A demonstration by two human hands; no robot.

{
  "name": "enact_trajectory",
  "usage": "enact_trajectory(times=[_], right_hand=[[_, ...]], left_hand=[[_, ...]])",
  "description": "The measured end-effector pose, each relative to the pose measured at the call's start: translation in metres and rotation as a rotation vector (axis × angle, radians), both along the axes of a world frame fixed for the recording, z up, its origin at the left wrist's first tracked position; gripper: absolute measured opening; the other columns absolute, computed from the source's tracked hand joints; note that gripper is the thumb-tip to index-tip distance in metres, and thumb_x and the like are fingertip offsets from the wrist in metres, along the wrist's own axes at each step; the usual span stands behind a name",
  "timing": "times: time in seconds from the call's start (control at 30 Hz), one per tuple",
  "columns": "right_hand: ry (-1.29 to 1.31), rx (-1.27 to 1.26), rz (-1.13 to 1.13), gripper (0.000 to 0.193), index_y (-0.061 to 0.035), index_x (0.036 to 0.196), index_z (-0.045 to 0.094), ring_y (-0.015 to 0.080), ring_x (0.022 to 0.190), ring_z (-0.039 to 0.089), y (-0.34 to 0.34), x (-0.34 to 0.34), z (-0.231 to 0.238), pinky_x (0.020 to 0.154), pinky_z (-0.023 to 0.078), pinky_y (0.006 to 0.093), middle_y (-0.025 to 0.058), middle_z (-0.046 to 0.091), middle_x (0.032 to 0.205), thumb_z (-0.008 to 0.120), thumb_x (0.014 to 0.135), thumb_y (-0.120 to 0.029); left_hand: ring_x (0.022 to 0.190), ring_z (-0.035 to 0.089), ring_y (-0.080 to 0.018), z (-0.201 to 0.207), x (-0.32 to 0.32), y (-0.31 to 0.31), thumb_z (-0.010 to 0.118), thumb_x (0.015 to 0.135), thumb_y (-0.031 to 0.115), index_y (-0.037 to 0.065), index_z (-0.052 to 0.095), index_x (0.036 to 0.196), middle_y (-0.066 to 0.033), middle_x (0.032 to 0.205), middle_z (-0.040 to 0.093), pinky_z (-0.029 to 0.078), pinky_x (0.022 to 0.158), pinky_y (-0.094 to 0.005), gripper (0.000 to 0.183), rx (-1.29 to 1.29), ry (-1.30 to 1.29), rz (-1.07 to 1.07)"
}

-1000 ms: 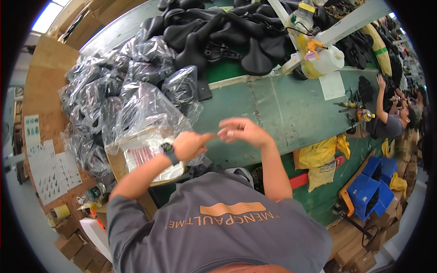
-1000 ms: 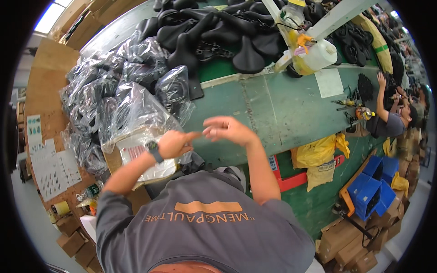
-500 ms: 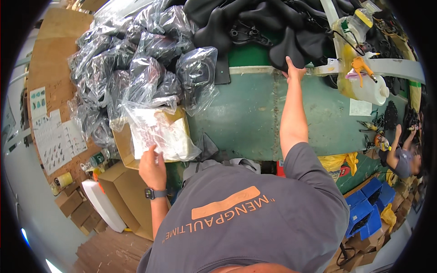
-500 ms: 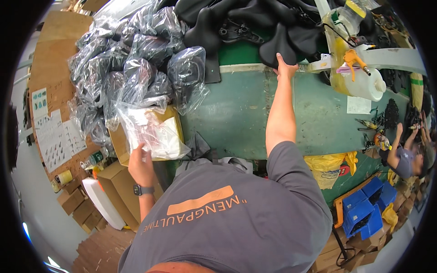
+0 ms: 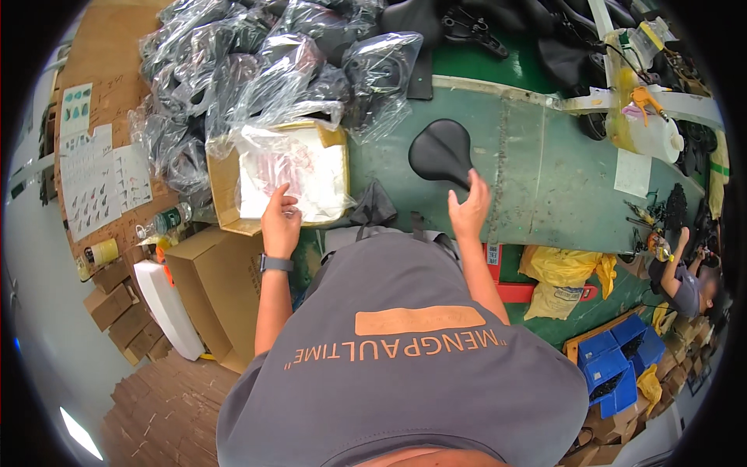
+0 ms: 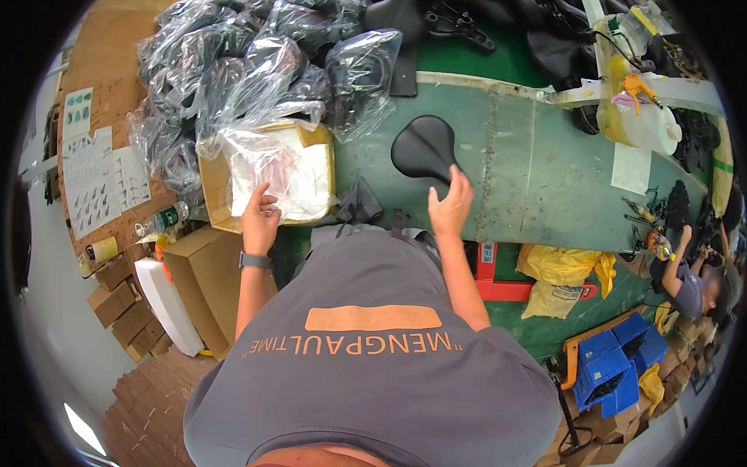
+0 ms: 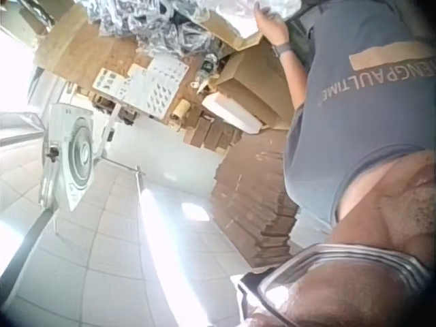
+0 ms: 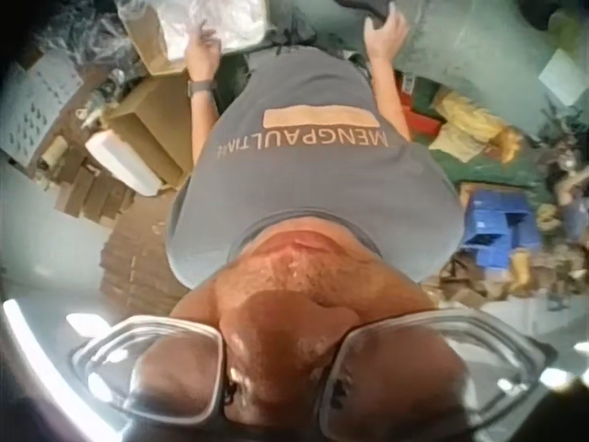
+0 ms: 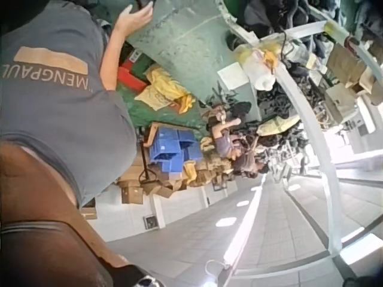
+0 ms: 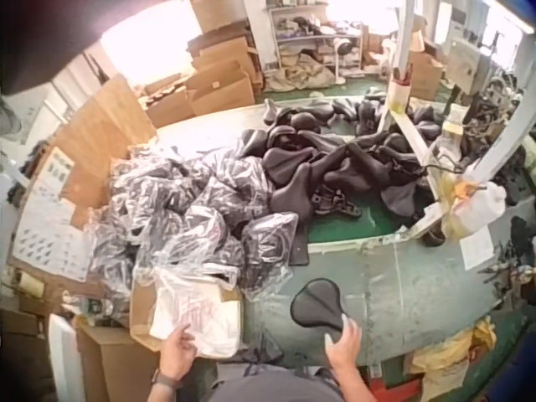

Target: Inspecting and wiping down bicycle seats before putting them in plastic bags.

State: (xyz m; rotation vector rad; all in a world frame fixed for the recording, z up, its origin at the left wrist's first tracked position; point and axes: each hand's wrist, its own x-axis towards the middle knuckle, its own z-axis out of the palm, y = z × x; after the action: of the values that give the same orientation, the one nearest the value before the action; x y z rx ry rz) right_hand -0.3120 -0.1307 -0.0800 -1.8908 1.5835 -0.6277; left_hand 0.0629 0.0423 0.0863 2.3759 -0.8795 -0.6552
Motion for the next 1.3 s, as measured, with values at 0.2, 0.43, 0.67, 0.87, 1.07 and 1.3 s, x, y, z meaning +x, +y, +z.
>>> enact_trajectory(times=[0.2,0.43,0.67,0.87,1.07,1.3], right_hand=[[0.438,0.159,0.147,0.139,-0.0158,0.176,0.0,0.0551,0.112,0.07,0.024,0.041,-0.025,0.098,0.06,0.0548,0.0356,0.037,0.164,0.095,0.075,-0.03],[0.391,0.369,-0.084,0.138,-0.016,0.176,-0.008,0.0489,0.11,0.072,0.058,0.101,-0.043,0.095,0.06,0.0565,0.0322,0.056,0.142,0.088,0.077,-0.015],[-1.462,1.388,0.039,0.085,0.0012,0.162,0.041,0.0314,0.103,0.075,0.118,0.1,0.104,0.089,0.065,0.0455,0.0306,0.063,0.145,0.08,0.09,-0.022],[-1.235,1.26,0.384,0.081,0.0031,0.154,0.05,0.032,0.097,0.077,0.181,0.211,0.142,0.091,0.064,0.0426,0.0304,0.073,0.125,0.089,0.086,-0.021],[-1.128,1.167,0.374,0.064,0.0039,0.14,0.06,0.0277,0.089,0.074,0.168,0.284,0.152,0.078,0.063,0.0392,0.0191,0.074,0.109,0.087,0.085,-0.016],[-0.987,0.977,0.455,0.064,0.0001,0.137,0.06,0.0251,0.089,0.072,0.193,0.299,0.188,0.078,0.06,0.039,0.0141,0.07,0.124,0.083,0.077,0.0]], left_hand=[[0.061,0.052,-0.0173,0.003,0.029,0.023,0.085,0.09,0.016,0.005,0.08,0.102,-0.0026,0.066,0.053,0.045,0.06,-0.0343,0.017,0.017,-0.154,-0.112],[0.053,0.047,-0.0104,0.021,0.117,0.056,0.061,0.115,0.041,0.007,0.066,0.081,0.007,0.06,0.046,0.034,0.052,-0.0315,0.048,-0.53,0.643,0.541],[0.073,0.058,-0.0096,-0.038,0.188,0.104,0.062,0.113,0.041,0.013,0.069,0.112,0.0023,0.098,0.068,0.048,0.062,-0.027,0.028,-0.786,1.218,0.721],[0.062,0.055,-0.0057,-0.049,0.113,0.082,0.07,0.107,0.016,0.008,0.062,0.139,0.0006,0.089,0.066,0.042,0.051,-0.0234,0.034,-0.548,1.123,0.27],[0.063,0.054,-0.0056,-0.04,0.115,0.117,0.059,0.112,0.013,0.005,0.066,0.13,0.0048,0.079,0.058,0.045,0.057,-0.0241,0.022,-0.583,1.414,0.046],[0.06,0.049,-0.006,0.011,0.219,0.139,0.059,0.116,0.025,0.006,0.071,0.127,0.0052,0.07,0.051,0.043,0.056,-0.0262,0.025,-1.072,1.391,0.352]])
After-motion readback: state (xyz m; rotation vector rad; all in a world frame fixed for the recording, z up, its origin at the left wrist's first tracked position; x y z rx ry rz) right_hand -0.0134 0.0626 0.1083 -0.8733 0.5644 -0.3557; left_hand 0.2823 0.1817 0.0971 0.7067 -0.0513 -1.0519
